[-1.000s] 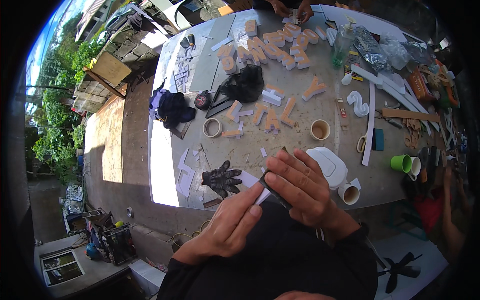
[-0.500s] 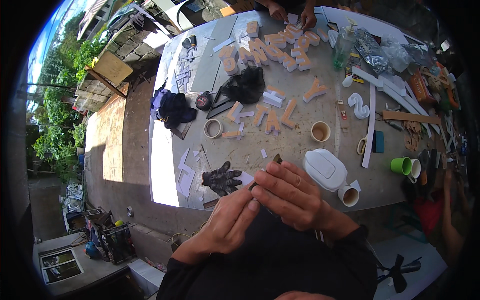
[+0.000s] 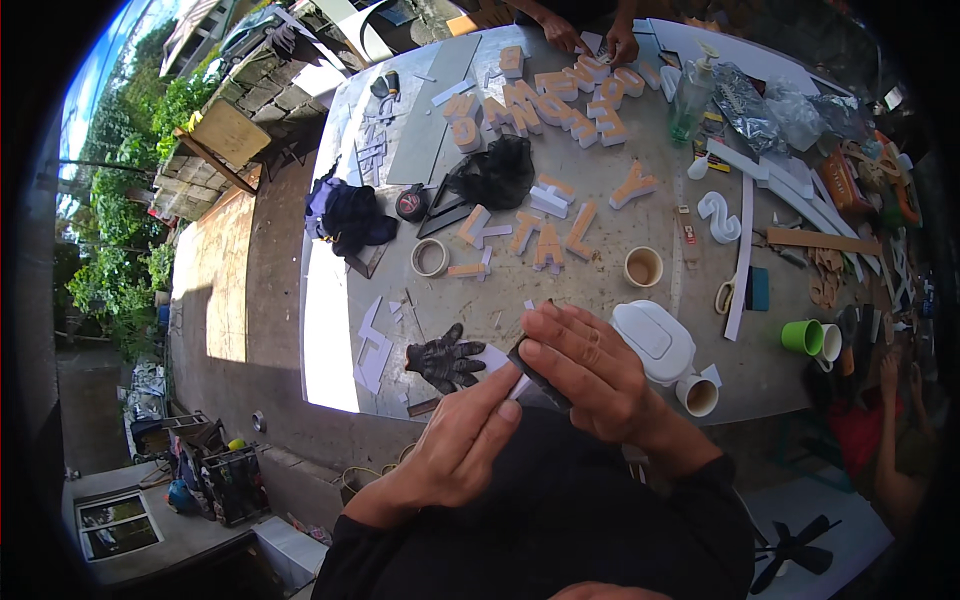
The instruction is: Manually assembling and gluing 3D foam letters and sign components on a work table.
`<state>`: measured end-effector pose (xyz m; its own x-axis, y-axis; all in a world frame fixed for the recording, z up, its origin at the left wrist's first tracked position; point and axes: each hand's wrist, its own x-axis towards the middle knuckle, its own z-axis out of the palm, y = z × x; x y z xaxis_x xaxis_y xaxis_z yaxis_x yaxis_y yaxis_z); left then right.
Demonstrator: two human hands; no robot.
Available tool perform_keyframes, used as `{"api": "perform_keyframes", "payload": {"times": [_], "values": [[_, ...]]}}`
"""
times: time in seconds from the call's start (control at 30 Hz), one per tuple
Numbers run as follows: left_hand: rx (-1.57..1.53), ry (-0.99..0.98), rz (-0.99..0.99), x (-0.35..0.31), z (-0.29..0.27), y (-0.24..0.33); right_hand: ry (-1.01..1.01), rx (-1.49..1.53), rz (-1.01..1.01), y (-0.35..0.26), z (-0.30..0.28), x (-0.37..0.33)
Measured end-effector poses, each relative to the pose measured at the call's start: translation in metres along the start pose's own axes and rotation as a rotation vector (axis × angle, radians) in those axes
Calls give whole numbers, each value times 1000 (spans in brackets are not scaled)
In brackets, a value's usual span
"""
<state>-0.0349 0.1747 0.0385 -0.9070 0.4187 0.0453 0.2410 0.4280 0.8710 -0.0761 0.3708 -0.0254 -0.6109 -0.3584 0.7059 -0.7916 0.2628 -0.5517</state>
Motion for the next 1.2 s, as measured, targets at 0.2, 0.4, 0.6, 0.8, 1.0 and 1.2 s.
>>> {"api": "perform_keyframes", "payload": {"times": [0.2, 0.4, 0.6, 0.8, 1.0, 1.2], "values": [[10, -15, 8, 3, -1, 5, 5, -31, -19, 3, 1, -2], [2, 4, 15, 7, -3, 4, 13, 12, 31, 8, 3, 0], [100, 78, 114, 9, -1, -2, -8, -36, -14, 1, 3, 2], [-197, -117, -328, 8, -11, 7, 44, 124, 43, 18, 3, 4], [17, 52, -63, 11, -10, 8, 278, 1065, 857, 28, -3, -10], [307, 141, 131, 10, -4, 9, 263, 469, 506, 17, -16, -23]]}}
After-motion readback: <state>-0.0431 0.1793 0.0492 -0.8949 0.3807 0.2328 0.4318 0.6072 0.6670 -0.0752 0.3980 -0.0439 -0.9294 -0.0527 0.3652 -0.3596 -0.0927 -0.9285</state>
